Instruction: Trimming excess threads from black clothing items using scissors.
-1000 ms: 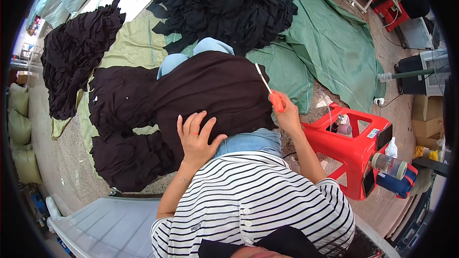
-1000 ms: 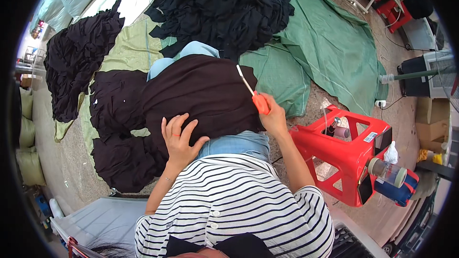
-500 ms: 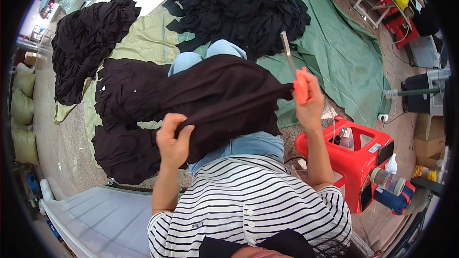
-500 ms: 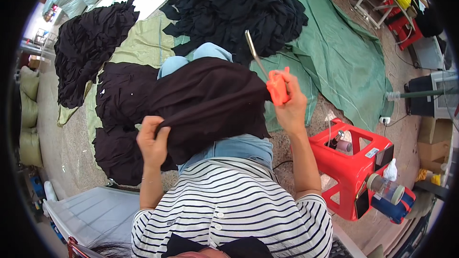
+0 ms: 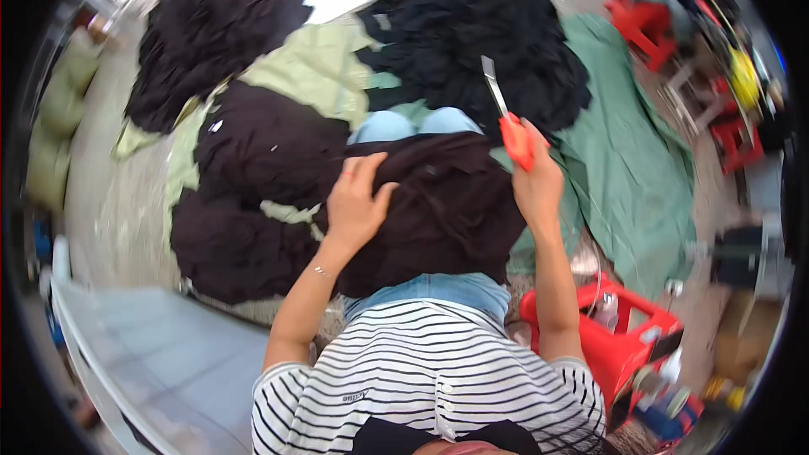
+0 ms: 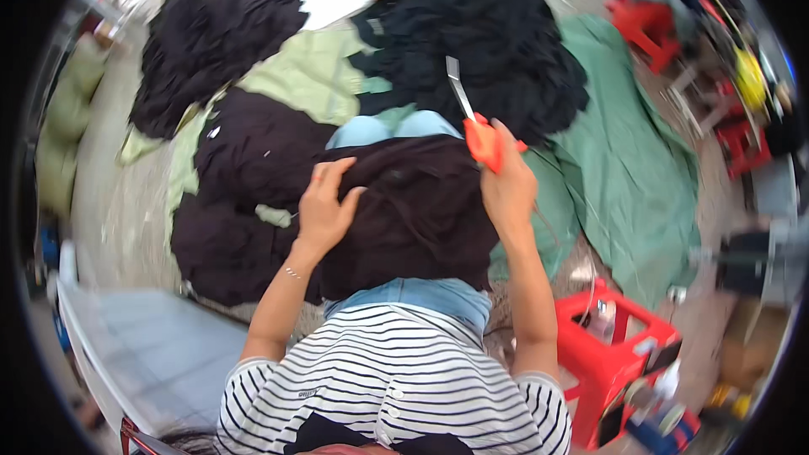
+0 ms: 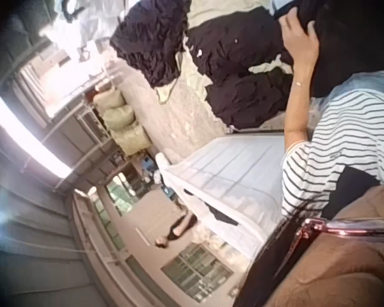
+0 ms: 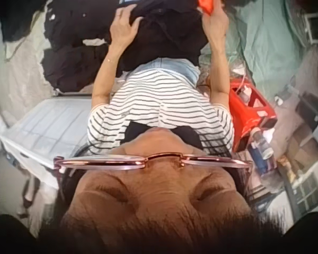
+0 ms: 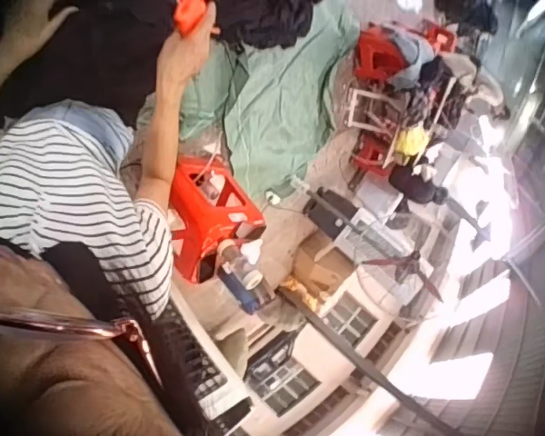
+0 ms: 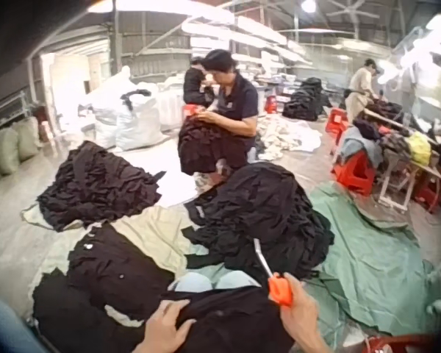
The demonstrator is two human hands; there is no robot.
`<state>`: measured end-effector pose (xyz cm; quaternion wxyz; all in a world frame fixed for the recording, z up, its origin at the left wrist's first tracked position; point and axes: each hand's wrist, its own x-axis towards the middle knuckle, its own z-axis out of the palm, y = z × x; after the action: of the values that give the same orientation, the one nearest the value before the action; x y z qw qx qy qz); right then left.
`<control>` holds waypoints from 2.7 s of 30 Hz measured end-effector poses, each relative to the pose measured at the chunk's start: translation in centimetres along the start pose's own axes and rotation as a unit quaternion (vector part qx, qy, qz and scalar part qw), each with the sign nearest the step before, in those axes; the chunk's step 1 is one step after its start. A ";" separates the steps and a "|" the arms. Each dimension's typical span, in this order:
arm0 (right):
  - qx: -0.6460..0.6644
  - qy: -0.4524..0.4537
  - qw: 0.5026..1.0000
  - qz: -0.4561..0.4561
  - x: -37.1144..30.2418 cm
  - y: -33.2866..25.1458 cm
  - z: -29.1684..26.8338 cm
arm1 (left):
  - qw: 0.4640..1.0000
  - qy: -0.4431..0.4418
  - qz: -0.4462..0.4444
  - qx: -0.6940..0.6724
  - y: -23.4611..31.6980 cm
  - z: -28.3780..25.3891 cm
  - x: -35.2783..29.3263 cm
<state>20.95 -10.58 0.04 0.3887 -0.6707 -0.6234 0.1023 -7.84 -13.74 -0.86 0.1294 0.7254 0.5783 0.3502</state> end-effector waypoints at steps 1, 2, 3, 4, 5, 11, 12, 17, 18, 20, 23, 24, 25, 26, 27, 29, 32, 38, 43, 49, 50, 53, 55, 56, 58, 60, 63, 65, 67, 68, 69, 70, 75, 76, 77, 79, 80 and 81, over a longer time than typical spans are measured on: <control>-0.002 -0.013 1.000 0.017 -0.9 -1.1 -0.1 | 1.000 0.017 -0.002 -0.001 0.3 -0.4 -0.6; -0.012 0.000 1.000 0.004 -1.5 -2.8 -0.4 | 0.999 0.032 -0.007 -0.001 0.5 -0.6 -0.9; 0.022 0.008 0.999 -0.022 -2.1 -3.4 -0.4 | 0.997 0.075 0.001 0.016 0.3 -0.7 -1.7; 0.017 -0.007 1.000 -0.018 -2.8 -3.9 0.0 | 0.994 0.110 -0.013 0.009 0.1 -1.2 -2.8; 0.002 -0.009 0.999 -0.032 -3.2 -4.1 0.1 | 0.990 0.140 -0.025 0.005 -0.1 -1.4 -3.7; -0.042 -0.060 0.990 -0.117 -4.0 1.3 5.2 | 0.956 0.189 -0.208 0.085 -4.6 -2.6 -15.0; -0.052 -0.082 0.991 -0.095 -3.9 0.1 5.2 | 0.947 0.165 -0.251 0.109 -5.4 -2.5 -18.3; -0.089 -0.048 0.990 -0.094 -3.9 1.6 5.0 | 0.908 0.009 -0.403 0.115 -6.9 1.4 -32.4; -0.101 -0.041 0.992 -0.065 -4.1 0.4 3.9 | 0.896 -0.063 -0.429 0.099 -7.4 2.1 -34.3; -0.072 -0.064 0.993 -0.069 -4.5 0.0 4.0 | 0.878 -0.167 -0.445 0.063 -8.3 3.9 -40.2; -0.098 -0.117 0.986 -0.059 -5.1 -1.9 5.0 | 0.815 0.036 -0.576 -0.056 -8.0 3.7 -38.6; -0.033 -0.069 0.991 -0.109 -5.0 -3.1 5.0 | 0.850 0.152 -0.500 -0.062 -9.8 3.9 -38.9; 0.029 0.002 0.985 -0.168 -4.7 -3.7 5.1 | 0.849 0.208 -0.484 -0.044 -9.4 2.7 -33.6; 0.032 -0.020 0.991 -0.129 -4.9 -4.7 4.2 | 0.871 0.206 -0.446 -0.035 -9.4 0.6 -27.7; 0.056 -0.045 0.995 -0.076 -4.8 -5.8 3.3 | 0.915 0.249 -0.315 -0.028 -8.3 -0.5 -21.3; 0.095 -0.035 0.992 -0.078 -4.8 -7.3 3.0 | 0.962 0.238 -0.121 -0.053 -4.5 -3.3 -9.6; -0.007 -0.067 0.995 -0.069 -5.0 -7.3 5.2 | 0.975 0.169 0.145 -0.003 1.3 -3.3 1.3; 0.070 0.078 0.988 -0.117 -8.5 -7.2 8.0 | 0.887 -0.270 0.349 -0.139 4.0 2.7 5.5; -0.058 0.143 0.986 -0.058 -14.6 -4.3 -1.8 | 0.866 -0.238 0.432 -0.082 2.0 5.9 5.2; -0.039 0.260 0.944 0.202 -29.8 -3.0 -5.5 | 0.849 -0.221 0.469 -0.099 2.2 6.6 5.5; -0.087 0.282 0.932 0.210 -32.9 -2.3 -4.8 | 0.848 -0.220 0.472 -0.101 2.2 6.6 5.6; 0.022 0.115 0.904 0.410 -40.9 -1.8 -4.0 | 0.846 -0.218 0.474 -0.107 2.7 6.9 5.3; 0.088 0.027 0.848 0.522 -42.8 -2.6 -4.9 | 0.844 -0.218 0.478 -0.104 2.5 7.2 5.4; 0.115 -0.015 0.799 0.590 -43.1 -2.1 -6.2 | 0.845 -0.219 0.477 -0.102 2.4 7.3 5.3; 0.006 -0.123 0.756 0.643 -43.9 -1.0 -9.9 | 0.846 -0.222 0.470 -0.115 2.2 7.6 5.2; -0.214 -0.201 0.680 0.672 -44.6 0.6 -13.8 | 0.849 -0.223 0.466 -0.111 2.2 7.5 5.2; -0.478 -0.161 0.609 0.612 -50.0 4.9 -20.2 | 0.849 -0.225 0.465 -0.108 2.4 7.4 5.1; -0.528 -0.102 0.546 0.642 -49.9 6.4 -25.7 | 0.848 -0.224 0.470 -0.100 2.4 7.1 5.3; -0.616 -0.167 0.455 0.621 -52.1 8.0 -31.1 | 0.846 -0.229 0.471 -0.099 2.5 7.3 5.3; -0.652 -0.186 0.409 0.611 -52.1 8.6 -32.8 | 0.849 -0.223 0.471 -0.094 2.4 7.4 5.4; -0.653 -0.184 0.412 0.608 -51.7 8.7 -34.1 | 0.851 -0.216 0.471 -0.086 2.3 7.4 5.3; -0.598 -0.254 0.395 0.650 -50.7 8.0 -35.1 | 0.852 -0.217 0.470 -0.081 2.3 7.4 5.4; -0.529 -0.277 0.354 0.720 -53.4 6.6 -34.7 | 0.851 -0.212 0.476 -0.066 3.3 7.6 5.2; -0.576 -0.263 0.362 0.685 -54.4 6.1 -34.2 | 0.852 -0.208 0.475 -0.073 4.0 7.5 5.1; -0.554 -0.222 0.406 0.692 -55.2 5.4 -33.6 | 0.830 -0.171 0.525 -0.075 4.8 7.2 5.6; -0.519 -0.105 0.498 0.687 -50.7 2.5 -31.4 | 0.844 -0.166 0.501 -0.095 6.9 5.0 5.5; -0.551 -0.011 0.509 0.661 -51.1 0.9 -30.0 | 0.836 -0.168 0.510 -0.110 7.1 5.2 5.5; -0.581 0.082 0.515 0.625 -51.4 -0.2 -29.1 | 0.837 -0.169 0.506 -0.117 7.0 5.5 5.6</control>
<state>28.55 -69.16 2.01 -0.2022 -0.9693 0.0699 -0.1214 1.47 -9.41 1.30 0.1134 0.9443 0.0541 0.3042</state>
